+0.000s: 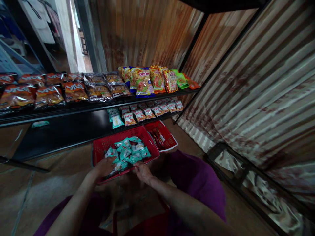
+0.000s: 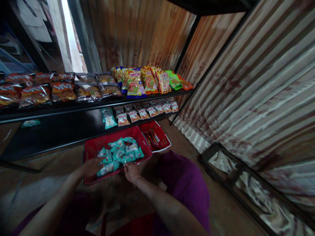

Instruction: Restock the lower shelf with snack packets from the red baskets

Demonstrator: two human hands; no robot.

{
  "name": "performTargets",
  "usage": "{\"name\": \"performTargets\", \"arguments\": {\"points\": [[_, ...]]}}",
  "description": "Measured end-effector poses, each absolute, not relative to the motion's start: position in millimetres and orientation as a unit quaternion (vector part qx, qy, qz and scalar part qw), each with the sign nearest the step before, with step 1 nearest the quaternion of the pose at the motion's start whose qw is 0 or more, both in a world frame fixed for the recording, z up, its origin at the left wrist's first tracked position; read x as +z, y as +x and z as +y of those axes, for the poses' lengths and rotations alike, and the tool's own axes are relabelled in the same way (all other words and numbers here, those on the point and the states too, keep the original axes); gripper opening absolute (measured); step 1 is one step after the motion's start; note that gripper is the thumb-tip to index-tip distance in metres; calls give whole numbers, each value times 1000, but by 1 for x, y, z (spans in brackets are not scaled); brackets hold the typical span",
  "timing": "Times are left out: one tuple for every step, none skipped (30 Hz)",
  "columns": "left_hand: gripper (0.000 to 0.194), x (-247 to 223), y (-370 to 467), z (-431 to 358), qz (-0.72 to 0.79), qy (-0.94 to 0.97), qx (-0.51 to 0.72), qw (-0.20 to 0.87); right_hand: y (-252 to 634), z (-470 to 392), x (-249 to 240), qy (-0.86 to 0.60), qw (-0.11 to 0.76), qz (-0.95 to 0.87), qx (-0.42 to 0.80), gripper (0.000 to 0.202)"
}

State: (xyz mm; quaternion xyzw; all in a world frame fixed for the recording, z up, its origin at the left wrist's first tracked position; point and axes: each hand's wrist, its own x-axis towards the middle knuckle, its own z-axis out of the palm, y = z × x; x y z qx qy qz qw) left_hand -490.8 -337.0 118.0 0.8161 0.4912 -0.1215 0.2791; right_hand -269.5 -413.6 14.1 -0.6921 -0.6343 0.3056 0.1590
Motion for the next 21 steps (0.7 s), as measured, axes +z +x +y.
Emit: {"name": "performTargets", "arguments": {"points": [[51, 120, -490, -337, 491, 815, -125, 281, -270, -413, 13, -692, 160, -633, 307, 30], [52, 121, -488, -337, 491, 815, -128, 282, -270, -412, 11, -693, 160, -632, 308, 30], [52, 122, -486, -337, 488, 815, -131, 283, -270, -411, 9, -694, 160, -631, 309, 30], [53, 123, -485, -336, 485, 817, -129, 284, -270, -410, 7, -694, 160, -630, 310, 30], [53, 124, -484, -336, 481, 819, -129, 284, -270, -410, 5, -694, 162, -629, 311, 30], [53, 125, -482, -335, 478, 820, -130, 286, -271, -410, 4, -693, 165, -628, 313, 30], [53, 125, -482, -335, 476, 819, -136, 289, -271, -410, 2, -692, 168, -627, 315, 30], [53, 126, -481, -334, 475, 817, -142, 293, -271, -410, 0, -690, 171, -627, 318, 30], [53, 126, -481, -333, 475, 815, -148, 296, -272, -411, -2, -688, 173, -627, 321, 30], [53, 127, -481, -332, 475, 814, -152, 299, -272, -413, -4, -687, 175, -627, 323, 29], [52, 127, -480, -331, 475, 813, -151, 301, -273, -414, -6, -685, 175, -627, 326, 29], [52, 128, -480, -330, 475, 813, -148, 302, -273, -415, -9, -684, 176, -627, 329, 29], [52, 128, -479, -329, 476, 813, -143, 303, -273, -416, -12, -683, 176, -626, 332, 29], [52, 128, -477, -328, 476, 813, -141, 304, -273, -416, -16, -683, 177, -625, 336, 29], [53, 127, -476, -327, 477, 812, -143, 305, -272, -416, -19, -681, 177, -623, 340, 29], [53, 127, -473, -326, 478, 810, -145, 306, -271, -415, -22, -680, 178, -623, 345, 30], [52, 126, -471, -324, 479, 808, -149, 309, -269, -414, -26, -676, 179, -623, 350, 30], [52, 124, -469, -323, 480, 806, -154, 311, -268, -413, -29, -672, 183, -623, 356, 30], [52, 123, -467, -322, 479, 805, -157, 313, -266, -411, -32, -669, 187, -623, 361, 30], [51, 121, -465, -321, 479, 803, -161, 315, -264, -410, -34, -666, 192, -622, 364, 30], [51, 118, -464, -320, 479, 802, -164, 317, -262, -408, -37, -663, 195, -622, 368, 30]]}}
